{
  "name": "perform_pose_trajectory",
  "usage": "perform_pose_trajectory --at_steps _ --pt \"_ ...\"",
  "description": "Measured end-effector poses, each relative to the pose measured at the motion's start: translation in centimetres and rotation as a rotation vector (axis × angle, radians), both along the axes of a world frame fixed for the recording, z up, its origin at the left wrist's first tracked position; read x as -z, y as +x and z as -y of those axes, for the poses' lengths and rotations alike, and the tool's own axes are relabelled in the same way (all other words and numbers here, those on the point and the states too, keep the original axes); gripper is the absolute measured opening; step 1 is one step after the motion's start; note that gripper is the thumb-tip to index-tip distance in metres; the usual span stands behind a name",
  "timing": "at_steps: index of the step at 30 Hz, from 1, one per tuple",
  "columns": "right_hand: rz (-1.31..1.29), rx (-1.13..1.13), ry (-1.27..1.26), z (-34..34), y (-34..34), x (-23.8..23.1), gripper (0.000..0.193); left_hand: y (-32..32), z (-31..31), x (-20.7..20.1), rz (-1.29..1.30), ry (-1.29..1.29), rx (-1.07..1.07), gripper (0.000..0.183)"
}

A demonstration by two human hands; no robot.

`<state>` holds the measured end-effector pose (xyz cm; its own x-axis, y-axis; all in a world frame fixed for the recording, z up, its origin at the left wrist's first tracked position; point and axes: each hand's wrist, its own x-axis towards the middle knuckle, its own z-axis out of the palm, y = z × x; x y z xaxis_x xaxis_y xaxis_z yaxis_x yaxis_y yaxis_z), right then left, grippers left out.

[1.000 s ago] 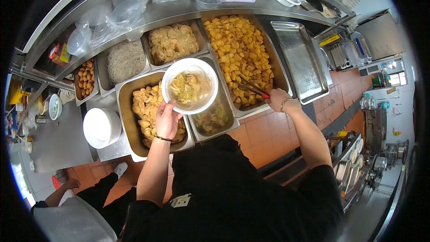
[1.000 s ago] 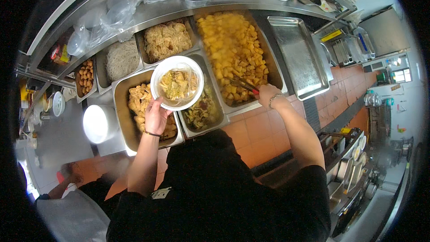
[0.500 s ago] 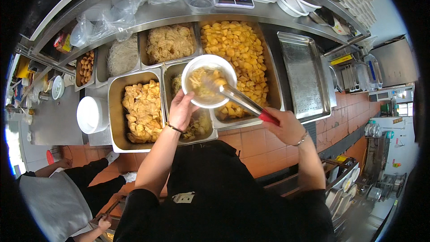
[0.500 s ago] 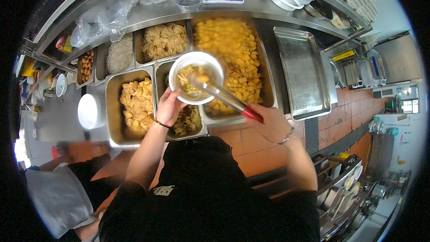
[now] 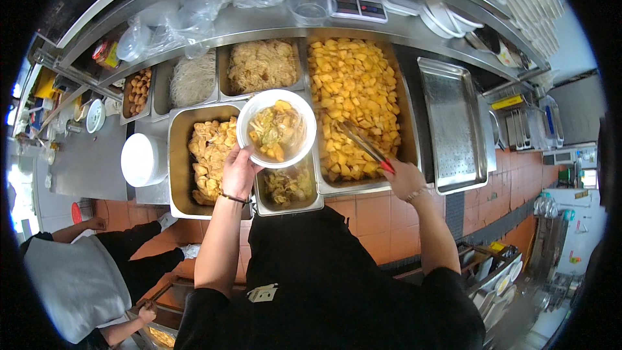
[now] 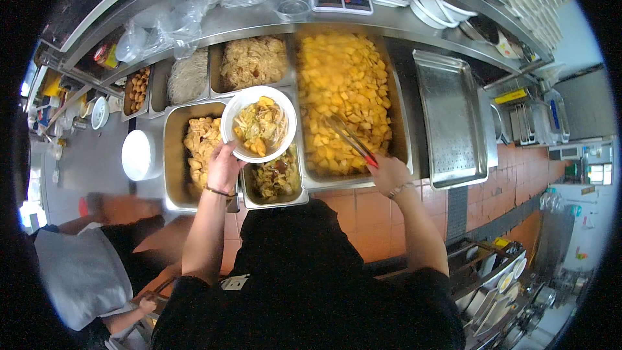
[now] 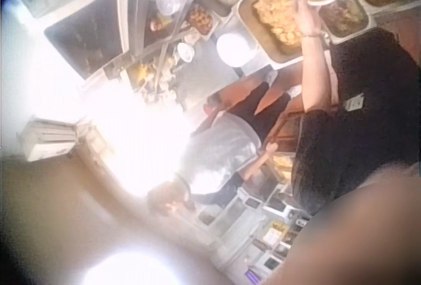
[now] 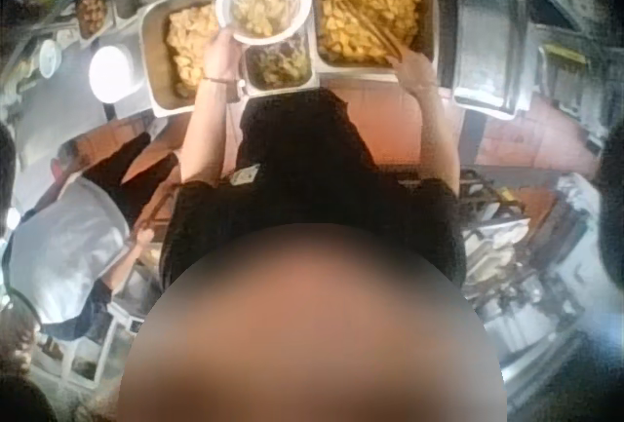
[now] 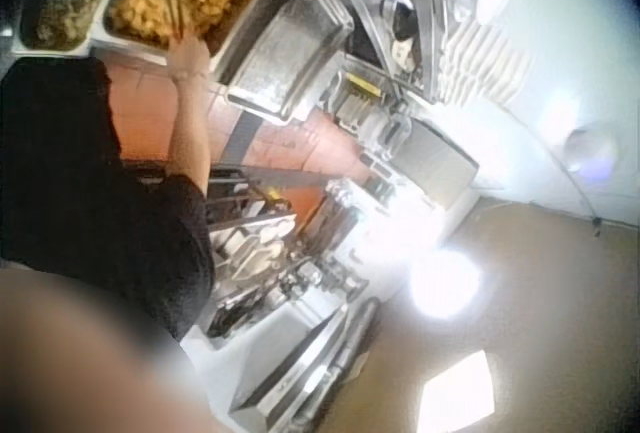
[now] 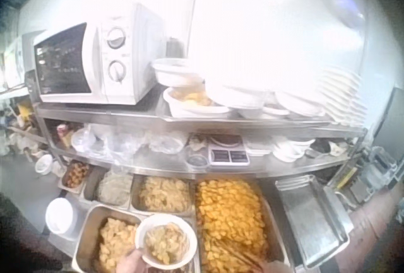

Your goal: The person assembles multiple food orders in a commercial kitchen. They place fried items into bowls, add sauces and noodles, and use a microwave to heat portions. The person also handles order slips and organizes containers on the counter.

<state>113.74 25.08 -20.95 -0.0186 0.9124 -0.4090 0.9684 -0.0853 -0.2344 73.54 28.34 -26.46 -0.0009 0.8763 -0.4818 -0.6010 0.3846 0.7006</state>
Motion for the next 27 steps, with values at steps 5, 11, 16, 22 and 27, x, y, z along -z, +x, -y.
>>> perform_pose_trajectory --at_steps 5,11,16,22,27 --pt "-0.247 0.094 0.061 3.6 2.2 -7.3 0.043 -0.7 -0.1 -0.1 -0.152 0.067 0.005 0.038" --pt "-0.441 0.006 -0.018 3.9 -3.3 -10.0 0.049 1.6 -0.9 0.8 0.025 0.077 0.102 0.034" --pt "-0.496 0.203 -0.007 5.0 -5.4 -8.7 0.046 -0.1 -0.5 -0.5 0.021 0.119 0.081 0.028" --pt "-0.723 0.450 0.099 8.6 -6.4 -5.1 0.016 -11.3 1.3 -3.6 0.150 0.082 0.013 0.031" --pt "-0.364 0.533 0.379 14.1 -12.4 3.5 0.035 -30.9 4.2 -6.6 -0.086 0.170 -0.312 0.032"
